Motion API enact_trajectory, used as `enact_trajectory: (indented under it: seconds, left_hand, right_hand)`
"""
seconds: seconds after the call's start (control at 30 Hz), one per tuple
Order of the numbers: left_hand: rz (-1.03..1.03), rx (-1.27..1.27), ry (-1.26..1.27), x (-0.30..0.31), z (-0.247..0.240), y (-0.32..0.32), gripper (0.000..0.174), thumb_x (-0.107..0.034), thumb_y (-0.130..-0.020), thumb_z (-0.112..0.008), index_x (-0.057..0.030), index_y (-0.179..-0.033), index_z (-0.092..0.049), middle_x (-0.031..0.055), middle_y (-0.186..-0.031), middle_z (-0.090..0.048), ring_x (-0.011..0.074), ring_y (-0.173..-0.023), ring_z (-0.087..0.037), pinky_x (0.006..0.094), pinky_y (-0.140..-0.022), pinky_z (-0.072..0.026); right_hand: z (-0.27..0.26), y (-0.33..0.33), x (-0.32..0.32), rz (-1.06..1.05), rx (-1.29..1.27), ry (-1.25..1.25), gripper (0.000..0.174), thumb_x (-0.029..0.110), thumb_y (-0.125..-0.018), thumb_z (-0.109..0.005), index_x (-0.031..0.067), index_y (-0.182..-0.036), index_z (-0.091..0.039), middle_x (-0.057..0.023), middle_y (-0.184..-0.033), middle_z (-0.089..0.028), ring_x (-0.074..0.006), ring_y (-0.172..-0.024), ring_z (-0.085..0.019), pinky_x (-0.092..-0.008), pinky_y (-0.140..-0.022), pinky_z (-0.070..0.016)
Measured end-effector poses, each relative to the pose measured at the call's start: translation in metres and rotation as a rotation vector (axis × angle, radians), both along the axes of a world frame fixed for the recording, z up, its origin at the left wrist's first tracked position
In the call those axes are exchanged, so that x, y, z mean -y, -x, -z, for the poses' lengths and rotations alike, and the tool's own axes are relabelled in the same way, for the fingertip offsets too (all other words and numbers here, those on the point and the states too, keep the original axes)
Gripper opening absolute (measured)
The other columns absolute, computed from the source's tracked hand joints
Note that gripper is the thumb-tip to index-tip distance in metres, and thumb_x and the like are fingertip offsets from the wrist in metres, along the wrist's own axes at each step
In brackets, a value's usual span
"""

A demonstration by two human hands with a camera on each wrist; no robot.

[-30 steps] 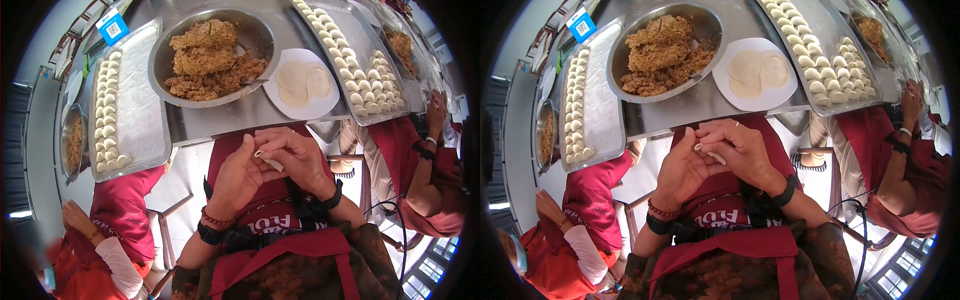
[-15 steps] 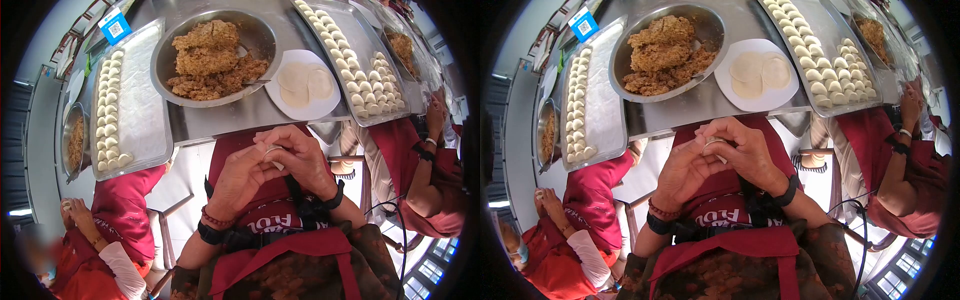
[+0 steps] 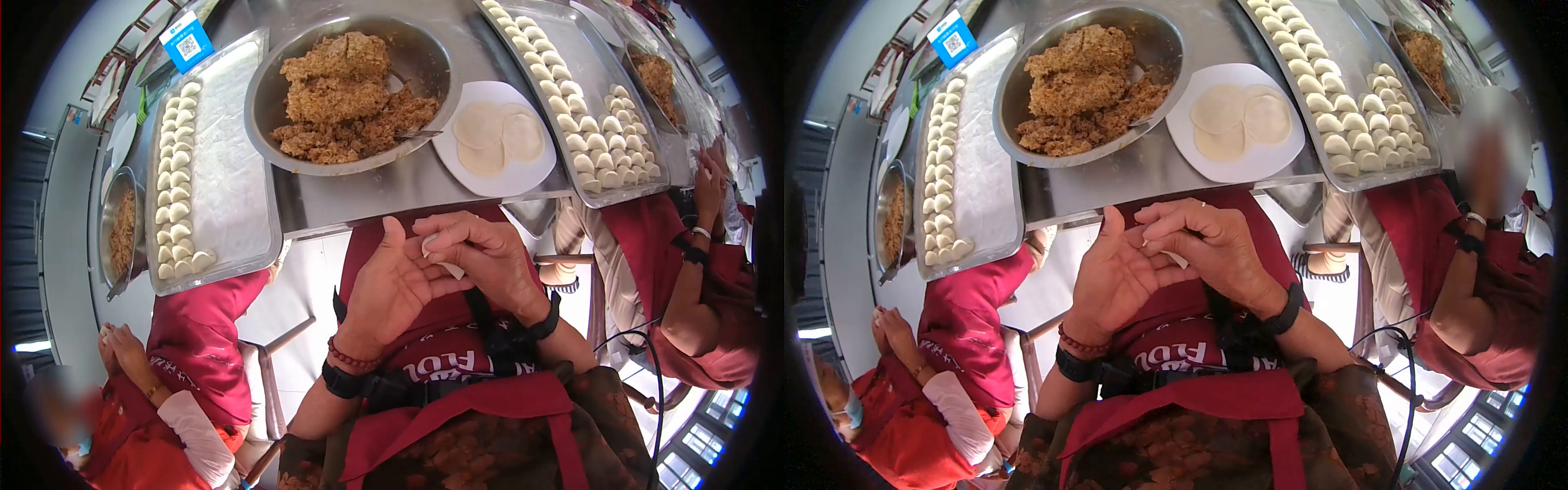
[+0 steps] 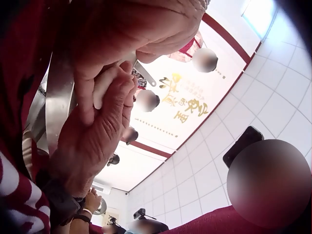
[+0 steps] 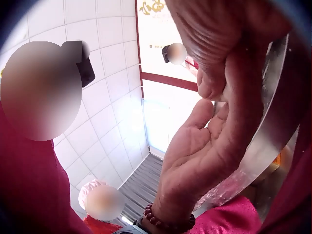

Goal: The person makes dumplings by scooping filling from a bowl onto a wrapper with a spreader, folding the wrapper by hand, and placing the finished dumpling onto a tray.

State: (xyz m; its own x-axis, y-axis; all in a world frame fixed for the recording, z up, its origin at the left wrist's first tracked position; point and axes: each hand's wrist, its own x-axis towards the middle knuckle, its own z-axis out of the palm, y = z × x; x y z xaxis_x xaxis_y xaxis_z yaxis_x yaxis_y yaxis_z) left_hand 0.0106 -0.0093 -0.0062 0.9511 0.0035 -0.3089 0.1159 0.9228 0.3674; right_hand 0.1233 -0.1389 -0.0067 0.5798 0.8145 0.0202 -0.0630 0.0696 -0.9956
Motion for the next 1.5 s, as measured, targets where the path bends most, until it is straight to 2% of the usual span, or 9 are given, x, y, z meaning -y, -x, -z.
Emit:
enact_trajectory:
  seconds: [0.13,0.23,0.43,0.5,0.53,0.9,1.0,1.1,1.5]
  left_hand:
    - [-0.040,-0.018,0.027,0.002,-0.003,-0.001,0.069,-0.055,-0.104,-0.019,0.0005,-0.137,-0.043,0.0158,-0.129,-0.057,0.0274,-0.117,-0.059,0.0508,-0.101,-0.0494]
    - [-0.047,-0.042,-0.012,0.003,-0.002,0.000,0.073,-0.058,-0.103,-0.017,0.0007,-0.138,-0.043,0.0168,-0.131,-0.056,0.0297,-0.119,-0.058,0.0529,-0.101,-0.0485]
    - [-0.039,-0.102,-0.028,0.008,-0.009,0.001,0.069,-0.060,-0.102,-0.022,-0.0048,-0.139,-0.042,0.0155,-0.132,-0.055,0.0294,-0.120,-0.057,0.0520,-0.102,-0.0461]
    - [-0.011,-0.083,-0.036,0.009,-0.006,0.002,0.068,-0.061,-0.102,-0.023,-0.0075,-0.141,-0.041,0.0156,-0.134,-0.054,0.0291,-0.121,-0.056,0.0518,-0.103,-0.0438]
    - [0.003,-0.074,-0.050,0.007,-0.002,0.005,0.069,-0.062,-0.101,-0.023,-0.0080,-0.141,-0.041,0.0162,-0.134,-0.054,0.0296,-0.122,-0.056,0.0522,-0.105,-0.0425]
    - [0.021,-0.021,-0.039,-0.001,0.015,0.011,0.072,-0.062,-0.101,-0.021,-0.0046,-0.138,-0.044,0.0202,-0.132,-0.057,0.0354,-0.122,-0.056,0.0551,-0.102,-0.0448]
    - [-0.090,-0.120,0.007,0.013,-0.031,0.011,0.058,-0.051,-0.104,-0.036,-0.0010,-0.127,-0.054,0.0145,-0.112,-0.065,0.0278,-0.097,-0.065,0.0410,-0.085,-0.0533]
    - [-0.018,-0.031,-0.012,0.008,-0.021,0.013,0.063,-0.058,-0.102,-0.030,-0.0050,-0.130,-0.050,0.0164,-0.122,-0.063,0.0337,-0.111,-0.062,0.0531,-0.097,-0.0488]
    - [0.017,0.042,0.057,0.006,-0.016,0.008,0.063,-0.053,-0.104,-0.029,-0.0007,-0.132,-0.051,0.0186,-0.129,-0.059,0.0317,-0.117,-0.058,0.0504,-0.102,-0.0449]
  right_hand:
    - [-0.010,-0.001,0.000,-0.016,-0.006,0.137,0.020,0.000,-0.088,-0.066,0.0061,-0.106,-0.071,-0.0079,-0.111,-0.070,-0.0170,-0.100,-0.067,-0.0277,-0.082,-0.0543]
    - [-0.006,-0.007,-0.001,-0.055,0.472,0.105,0.026,0.002,-0.084,-0.069,0.0088,-0.108,-0.071,-0.0063,-0.111,-0.070,-0.0233,-0.110,-0.064,-0.0330,-0.089,-0.0523]
    - [0.002,-0.006,0.000,-0.007,0.575,0.031,0.022,0.011,-0.080,-0.071,0.0106,-0.102,-0.070,-0.0057,-0.109,-0.069,-0.0270,-0.113,-0.060,-0.0350,-0.095,-0.0491]
    - [-0.010,0.002,0.002,0.003,0.197,0.077,0.015,0.020,-0.086,-0.066,0.0095,-0.097,-0.069,-0.0095,-0.108,-0.067,-0.0311,-0.100,-0.062,-0.0383,-0.091,-0.0500]
    - [0.003,-0.004,-0.001,-0.023,0.449,0.037,0.019,0.019,-0.088,-0.063,0.0062,-0.102,-0.068,-0.0114,-0.110,-0.066,-0.0312,-0.099,-0.062,-0.0391,-0.090,-0.0497]
    - [0.003,-0.007,0.001,-0.057,0.507,-0.011,0.020,0.018,-0.091,-0.064,0.0094,-0.107,-0.071,-0.0071,-0.119,-0.068,-0.0284,-0.116,-0.059,-0.0379,-0.098,-0.0453]
    - [0.001,-0.007,0.003,-0.085,0.429,0.029,0.020,0.018,-0.091,-0.064,0.0100,-0.108,-0.071,-0.0066,-0.121,-0.068,-0.0277,-0.117,-0.059,-0.0372,-0.100,-0.0444]
    - [0.002,-0.011,0.001,-0.075,0.358,0.035,0.020,0.016,-0.090,-0.065,0.0090,-0.108,-0.070,-0.0082,-0.121,-0.067,-0.0268,-0.116,-0.061,-0.0369,-0.098,-0.0470]
    - [0.000,-0.013,0.002,-0.060,0.196,0.029,0.022,0.014,-0.092,-0.065,0.0058,-0.112,-0.069,-0.0093,-0.118,-0.066,-0.0200,-0.104,-0.067,-0.0341,-0.088,-0.0559]
